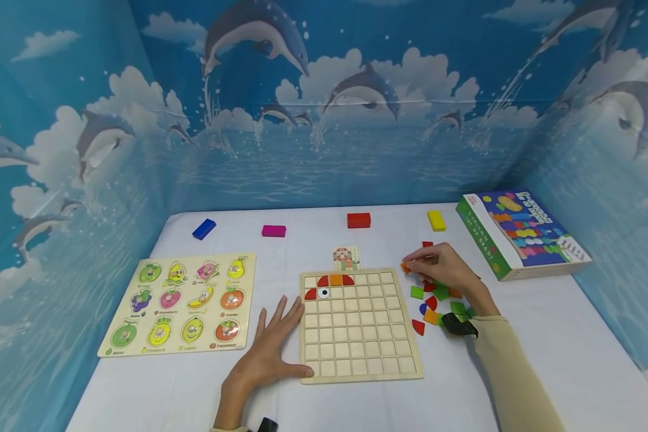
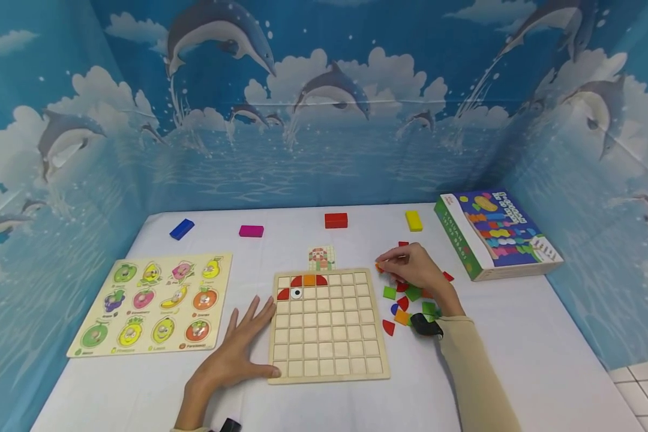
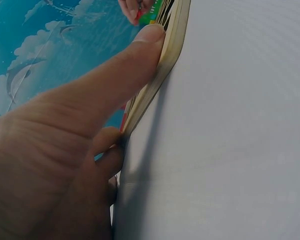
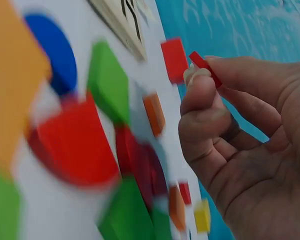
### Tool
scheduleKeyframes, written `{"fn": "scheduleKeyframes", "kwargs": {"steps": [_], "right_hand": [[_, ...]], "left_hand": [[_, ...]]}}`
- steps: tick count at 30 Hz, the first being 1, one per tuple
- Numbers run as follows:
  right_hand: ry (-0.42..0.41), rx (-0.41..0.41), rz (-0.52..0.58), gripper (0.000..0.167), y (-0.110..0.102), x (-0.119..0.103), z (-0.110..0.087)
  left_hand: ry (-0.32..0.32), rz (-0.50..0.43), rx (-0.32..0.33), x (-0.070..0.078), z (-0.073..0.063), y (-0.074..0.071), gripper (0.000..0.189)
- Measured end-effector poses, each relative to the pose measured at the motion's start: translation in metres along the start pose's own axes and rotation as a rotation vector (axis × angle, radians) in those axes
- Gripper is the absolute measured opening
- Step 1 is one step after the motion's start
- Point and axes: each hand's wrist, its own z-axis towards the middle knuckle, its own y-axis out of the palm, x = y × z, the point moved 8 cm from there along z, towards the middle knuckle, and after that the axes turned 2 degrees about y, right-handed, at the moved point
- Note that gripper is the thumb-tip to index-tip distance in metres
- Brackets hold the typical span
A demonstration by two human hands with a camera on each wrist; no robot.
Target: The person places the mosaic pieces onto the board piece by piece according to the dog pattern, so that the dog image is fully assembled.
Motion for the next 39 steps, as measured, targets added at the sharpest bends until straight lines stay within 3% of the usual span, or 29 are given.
{"fn": "scheduleKeyframes", "kwargs": {"steps": [9, 21, 28, 32, 39], "right_hand": [[-0.024, -0.02, 0.073, 0.015, 0.04, -0.021, 0.013], [-0.199, -0.105, 0.106, 0.007, 0.096, -0.059, 0.027], [-0.228, -0.195, 0.128, 0.007, 0.123, -0.071, 0.032], [-0.266, -0.219, 0.073, 0.006, 0.135, -0.079, 0.035], [-0.319, -0.151, -0.102, 0.006, 0.145, -0.09, 0.038]], "left_hand": [[-0.002, 0.004, 0.006, 0.002, 0.001, -0.001, 0.133], [-0.004, 0.011, 0.0, 0.002, 0.0, -0.001, 0.132], [-0.003, 0.005, -0.01, 0.0, 0.001, 0.001, 0.132], [-0.008, 0.003, -0.015, -0.001, 0.0, 0.001, 0.132], [0.003, 0.005, -0.011, 0.0, -0.001, 0.0, 0.132]]}}
